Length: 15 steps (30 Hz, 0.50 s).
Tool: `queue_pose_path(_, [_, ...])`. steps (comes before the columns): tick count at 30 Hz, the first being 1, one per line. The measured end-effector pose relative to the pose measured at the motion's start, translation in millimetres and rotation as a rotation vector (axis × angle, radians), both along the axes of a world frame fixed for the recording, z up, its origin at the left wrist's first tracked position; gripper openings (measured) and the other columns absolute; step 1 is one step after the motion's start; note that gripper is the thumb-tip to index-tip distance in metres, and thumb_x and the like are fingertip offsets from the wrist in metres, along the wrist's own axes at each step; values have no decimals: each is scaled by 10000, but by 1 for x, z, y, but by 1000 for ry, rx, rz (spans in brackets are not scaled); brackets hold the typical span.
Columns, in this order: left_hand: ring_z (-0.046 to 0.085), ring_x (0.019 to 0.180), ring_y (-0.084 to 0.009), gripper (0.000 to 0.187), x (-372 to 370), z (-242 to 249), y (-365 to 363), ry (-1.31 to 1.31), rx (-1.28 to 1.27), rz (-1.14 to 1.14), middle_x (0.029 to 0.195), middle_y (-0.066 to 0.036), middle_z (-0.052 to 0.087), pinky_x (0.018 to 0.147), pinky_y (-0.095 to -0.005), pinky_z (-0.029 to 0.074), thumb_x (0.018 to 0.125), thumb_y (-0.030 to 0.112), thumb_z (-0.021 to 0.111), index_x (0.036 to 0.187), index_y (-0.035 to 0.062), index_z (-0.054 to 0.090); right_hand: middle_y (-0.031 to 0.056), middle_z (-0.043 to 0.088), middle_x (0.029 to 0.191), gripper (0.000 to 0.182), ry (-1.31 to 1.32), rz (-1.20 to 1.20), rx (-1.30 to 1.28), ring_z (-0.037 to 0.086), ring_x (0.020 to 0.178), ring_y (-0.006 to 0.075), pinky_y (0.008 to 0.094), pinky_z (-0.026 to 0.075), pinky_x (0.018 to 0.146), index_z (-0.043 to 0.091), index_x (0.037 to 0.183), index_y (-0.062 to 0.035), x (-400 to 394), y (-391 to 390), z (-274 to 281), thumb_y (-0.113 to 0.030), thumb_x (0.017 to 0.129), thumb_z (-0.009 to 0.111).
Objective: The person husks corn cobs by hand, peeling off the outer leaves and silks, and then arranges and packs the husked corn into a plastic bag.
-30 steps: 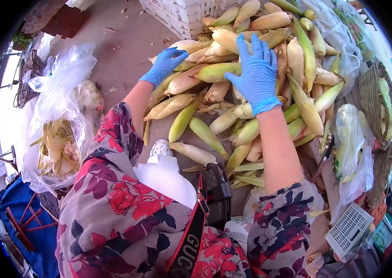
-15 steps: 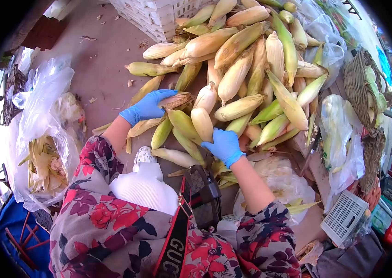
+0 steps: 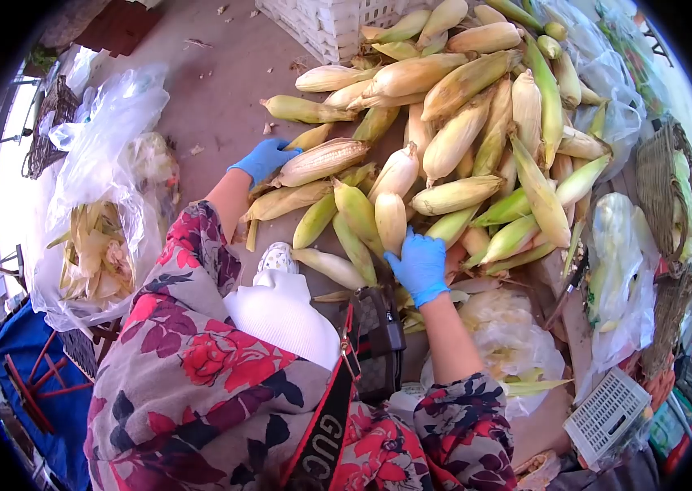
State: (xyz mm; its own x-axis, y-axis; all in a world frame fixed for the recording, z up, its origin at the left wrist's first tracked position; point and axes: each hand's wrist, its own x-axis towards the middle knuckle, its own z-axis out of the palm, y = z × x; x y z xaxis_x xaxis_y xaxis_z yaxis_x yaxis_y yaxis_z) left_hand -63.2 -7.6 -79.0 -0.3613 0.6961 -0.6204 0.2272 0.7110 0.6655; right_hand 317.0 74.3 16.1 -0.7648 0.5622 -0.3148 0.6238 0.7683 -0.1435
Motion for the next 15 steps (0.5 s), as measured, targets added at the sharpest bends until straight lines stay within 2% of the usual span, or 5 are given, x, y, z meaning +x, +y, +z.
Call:
queue_pose_path(2, [541,818,-126,435,10,28,3,121,-93,-23,907,-80,627,769,-297,452,814,355,660,997,-34,602,100,607,749,544,-27,-31,-73,584,694,259,383,401,674,564,993,-11,-2,0,5,-463,709,671])
queue_pose_path(4, [557,758,-179,440,11,23,6,250,-71,-23,867,-129,636,744,-320,461,751,406,701,872,-1,587,73,610,759,525,-44,9,71,593,707,222,368,387,680,574,980,-20,1,-4,2,-460,709,669])
queue_pose_path(8, [600,825,-197,364,15,28,4,256,-47,13,883,-137,645,764,-334,472,760,321,693,935,18,594,101,624,747,428,-35,21,-136,626,705,265,405,442,643,581,875,-50,2,6,15,-439,720,667])
queue_pose_path(11, [617,866,-210,324,33,68,55,362,381,139,928,-139,643,788,-334,476,789,252,665,999,16,596,128,631,791,386,112,-70,-223,623,721,308,425,475,626,582,896,-57,6,31,30,-419,766,623])
queue_pose_path(15, [598,935,-304,354,64,162,143,638,929,-139,1012,-175,612,826,-364,472,779,229,661,1063,29,590,123,605,808,407,488,-174,-4,576,795,299,426,434,713,583,1070,-53,-9,80,105,-345,789,623])
